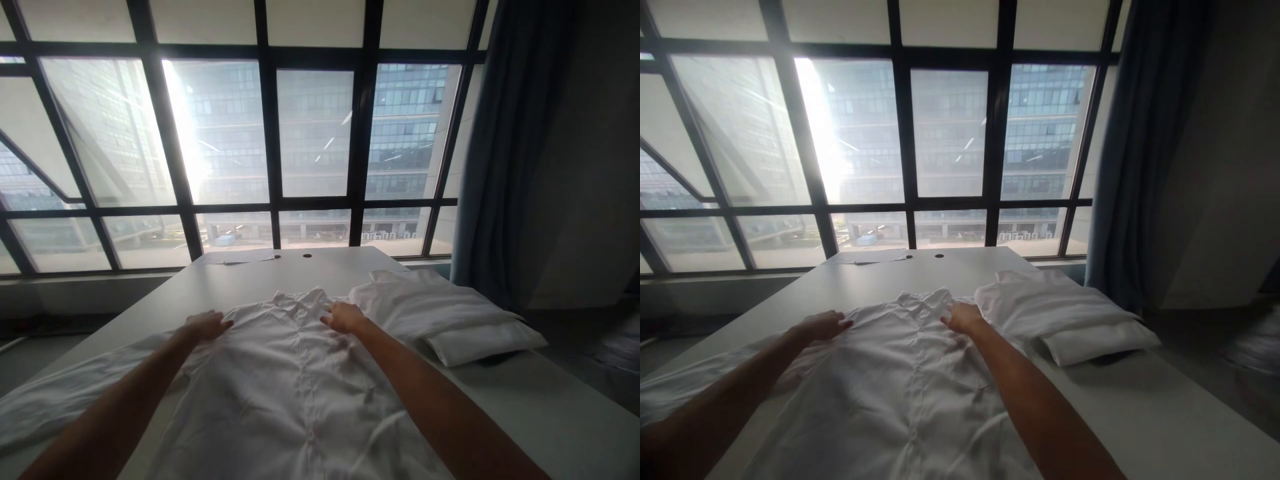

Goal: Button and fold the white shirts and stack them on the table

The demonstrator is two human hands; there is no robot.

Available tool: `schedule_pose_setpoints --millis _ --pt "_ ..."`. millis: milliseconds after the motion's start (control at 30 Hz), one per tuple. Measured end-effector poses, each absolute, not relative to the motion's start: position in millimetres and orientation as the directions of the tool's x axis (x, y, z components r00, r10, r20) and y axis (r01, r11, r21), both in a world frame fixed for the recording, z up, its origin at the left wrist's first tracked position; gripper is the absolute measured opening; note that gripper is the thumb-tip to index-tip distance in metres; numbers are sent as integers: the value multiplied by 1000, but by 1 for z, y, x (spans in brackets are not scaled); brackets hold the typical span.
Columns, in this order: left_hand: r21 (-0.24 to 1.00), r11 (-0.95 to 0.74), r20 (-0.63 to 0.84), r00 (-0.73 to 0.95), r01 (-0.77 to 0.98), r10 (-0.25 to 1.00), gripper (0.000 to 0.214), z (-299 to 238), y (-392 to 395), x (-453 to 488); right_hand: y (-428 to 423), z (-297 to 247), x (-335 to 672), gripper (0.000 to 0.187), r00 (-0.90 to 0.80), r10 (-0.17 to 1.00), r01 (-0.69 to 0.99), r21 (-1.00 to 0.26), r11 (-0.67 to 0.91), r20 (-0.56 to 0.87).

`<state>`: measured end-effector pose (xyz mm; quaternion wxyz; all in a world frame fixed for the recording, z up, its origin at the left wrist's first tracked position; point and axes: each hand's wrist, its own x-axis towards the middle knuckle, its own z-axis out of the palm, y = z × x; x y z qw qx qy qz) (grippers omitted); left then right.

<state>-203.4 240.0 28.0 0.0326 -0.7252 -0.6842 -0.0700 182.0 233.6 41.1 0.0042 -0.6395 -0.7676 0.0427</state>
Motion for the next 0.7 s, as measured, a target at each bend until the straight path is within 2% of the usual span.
schedule_pose_setpoints --millis 100,167,367,500,567,633,700 --pt "64 -181 89 175 981 981 58 39 258 -144 260 36 171 45 -105 984 984 -125 124 147" --pt "122 -282 115 269 952 956 55 34 268 -105 280 27 167 45 -58 976 971 -214 104 209" --pt "234 -252 166 217 939 962 54 -4 284 -51 337 4 165 53 100 969 789 -611 61 226" --pt "258 -203 179 159 945 971 55 -16 281 -51 359 -5 165 47 184 954 713 -700 36 237" --pt "267 -192 198 141 945 970 53 -18 278 -53 364 -10 165 43 194 932 616 -777 128 306" --pt "276 -186 212 129 943 969 53 -20 276 -54 367 -13 166 38 199 894 415 -861 295 402" --pt "294 -173 225 108 940 968 54 -19 276 -54 366 -11 167 36 190 870 182 -887 424 455"
